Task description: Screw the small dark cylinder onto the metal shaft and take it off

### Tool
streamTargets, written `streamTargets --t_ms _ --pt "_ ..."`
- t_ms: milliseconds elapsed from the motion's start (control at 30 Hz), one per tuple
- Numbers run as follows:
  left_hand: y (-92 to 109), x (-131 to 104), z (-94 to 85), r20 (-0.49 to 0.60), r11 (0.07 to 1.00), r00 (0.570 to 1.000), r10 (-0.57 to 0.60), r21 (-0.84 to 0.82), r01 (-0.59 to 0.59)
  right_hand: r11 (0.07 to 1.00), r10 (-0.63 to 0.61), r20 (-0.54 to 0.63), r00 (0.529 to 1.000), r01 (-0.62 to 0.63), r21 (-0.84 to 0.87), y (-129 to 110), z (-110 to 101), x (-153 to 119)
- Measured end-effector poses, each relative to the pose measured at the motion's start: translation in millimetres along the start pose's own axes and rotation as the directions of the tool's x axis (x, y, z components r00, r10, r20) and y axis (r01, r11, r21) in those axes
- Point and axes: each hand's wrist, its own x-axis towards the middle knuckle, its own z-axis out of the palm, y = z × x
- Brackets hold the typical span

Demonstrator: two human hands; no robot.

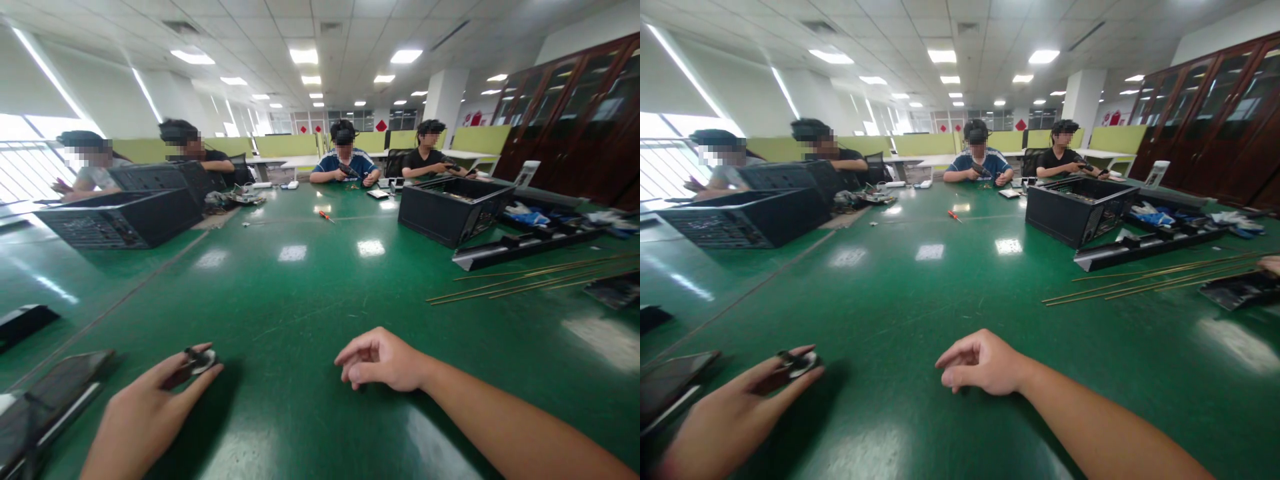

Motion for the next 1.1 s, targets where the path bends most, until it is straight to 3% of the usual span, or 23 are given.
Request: streamTargets --t_ms 67,167,233,300,600,767,1100 --pt "44 -1 21.1 0.159 0.99 0.978 0.137 -0.066 -0.128 0.999 -0.041 -0.082 0.996 0.04 -0.017 0 -3 1" --pt "103 -2 52.7 0.288 0.895 0.852 0.437 -0.235 -0.379 0.989 -0.108 -0.245 0.963 0.079 -0.125 -3 -8 1" --pt "128 -2 69.4 0.304 0.838 0.783 0.542 -0.266 -0.477 0.973 -0.153 -0.322 0.934 0.086 -0.215 -6 -11 1" --pt "140 -2 81.0 0.311 0.812 0.751 0.583 -0.253 -0.525 0.952 -0.183 -0.352 0.918 0.077 -0.295 -8 -12 1" --pt "113 -10 103.8 0.328 0.787 0.72 0.612 -0.338 -0.516 0.815 -0.249 -0.296 0.922 0.035 -0.578 -9 -2 1" --pt "115 -13 106.3 0.343 0.757 0.685 0.643 -0.421 -0.5 0.75 -0.286 -0.24 0.928 0.061 -0.659 -9 -2 1" --pt "113 -12 107.4 0.367 0.775 0.691 0.623 -0.409 -0.482 0.703 -0.252 -0.203 0.946 0.035 -0.71 -6 -4 1"
